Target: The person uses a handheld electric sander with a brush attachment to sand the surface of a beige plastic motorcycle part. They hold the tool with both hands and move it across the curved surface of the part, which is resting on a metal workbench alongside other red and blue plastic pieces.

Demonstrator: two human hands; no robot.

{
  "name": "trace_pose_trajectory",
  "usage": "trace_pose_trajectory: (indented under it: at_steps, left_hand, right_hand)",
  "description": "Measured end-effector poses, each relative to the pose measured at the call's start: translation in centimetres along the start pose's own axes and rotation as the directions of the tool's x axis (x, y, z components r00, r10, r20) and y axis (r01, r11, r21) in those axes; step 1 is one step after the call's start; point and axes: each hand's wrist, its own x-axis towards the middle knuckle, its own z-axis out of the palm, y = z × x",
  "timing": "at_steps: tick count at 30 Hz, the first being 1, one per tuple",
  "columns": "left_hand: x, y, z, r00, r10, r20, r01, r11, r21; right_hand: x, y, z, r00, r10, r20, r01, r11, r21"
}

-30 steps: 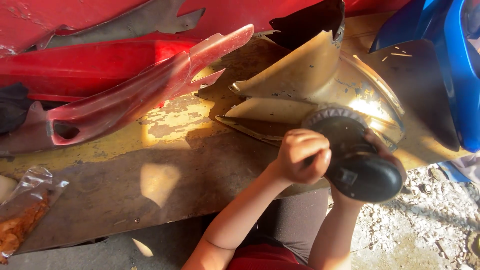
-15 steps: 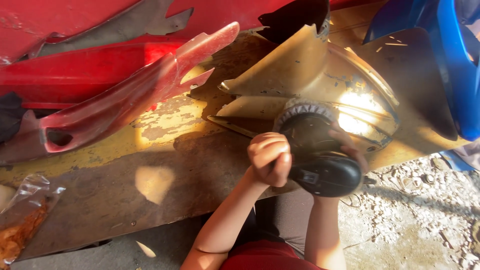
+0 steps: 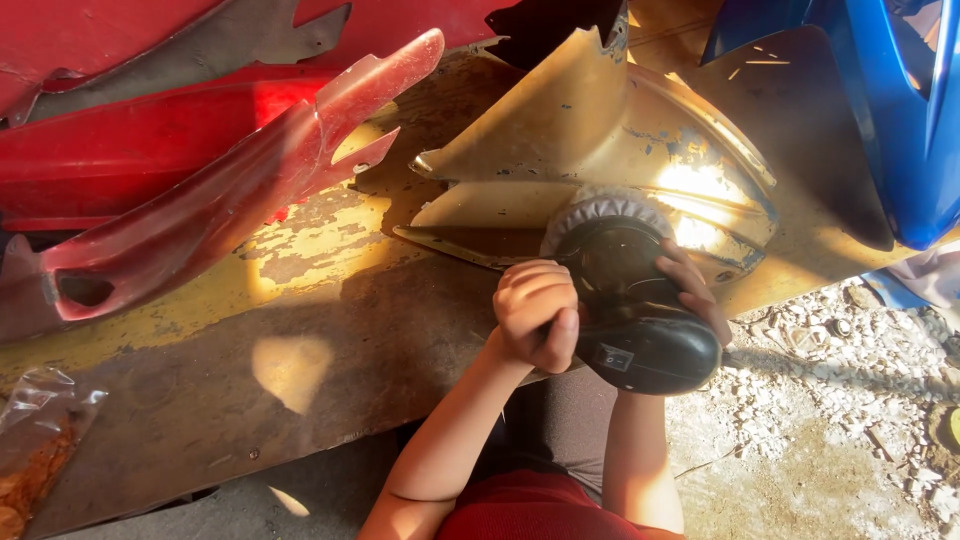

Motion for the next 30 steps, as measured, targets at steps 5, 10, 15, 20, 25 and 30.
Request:
trace_pose_trajectory:
  at_steps: [5,10,15,20,25,30]
  left_hand:
    - [0.8,0.2,3.2,1.000,0.002,-0.011,-0.002,1.000,-0.013]
    - [1.9,0.7,8.7,0.983,-0.051,0.179,0.071,0.992,-0.105]
    - [2.4,0.7,7.8,0.978,-0.051,0.200,0.074,0.991,-0.108]
    - [2.5,0.8,5.2,0.985,-0.080,0.152,0.089,0.994,-0.056]
    - [2.6,0.8,6.4,0.980,-0.109,0.168,0.113,0.993,-0.018]
    - [2.3,0.6,10.0,0.979,-0.075,0.189,0.087,0.995,-0.054]
  right_hand:
    - [1.4,-2.0,-0.6,0.999,0.054,-0.006,-0.054,0.991,-0.120]
    - [1.2,-2.2,-5.1,0.984,0.140,-0.115,-0.143,0.989,-0.025]
    - [2.4,-2.6,-3.8,0.975,0.158,-0.156,-0.161,0.987,-0.002]
    - [2.7,-2.7,-1.7,0.986,0.147,-0.074,-0.152,0.986,-0.068]
    - [4.8,-4.5,-1.4,0.983,0.177,-0.050,-0.176,0.984,0.022]
    - [3.4,-3.0,-5.5,0.962,0.228,-0.149,-0.236,0.971,-0.041]
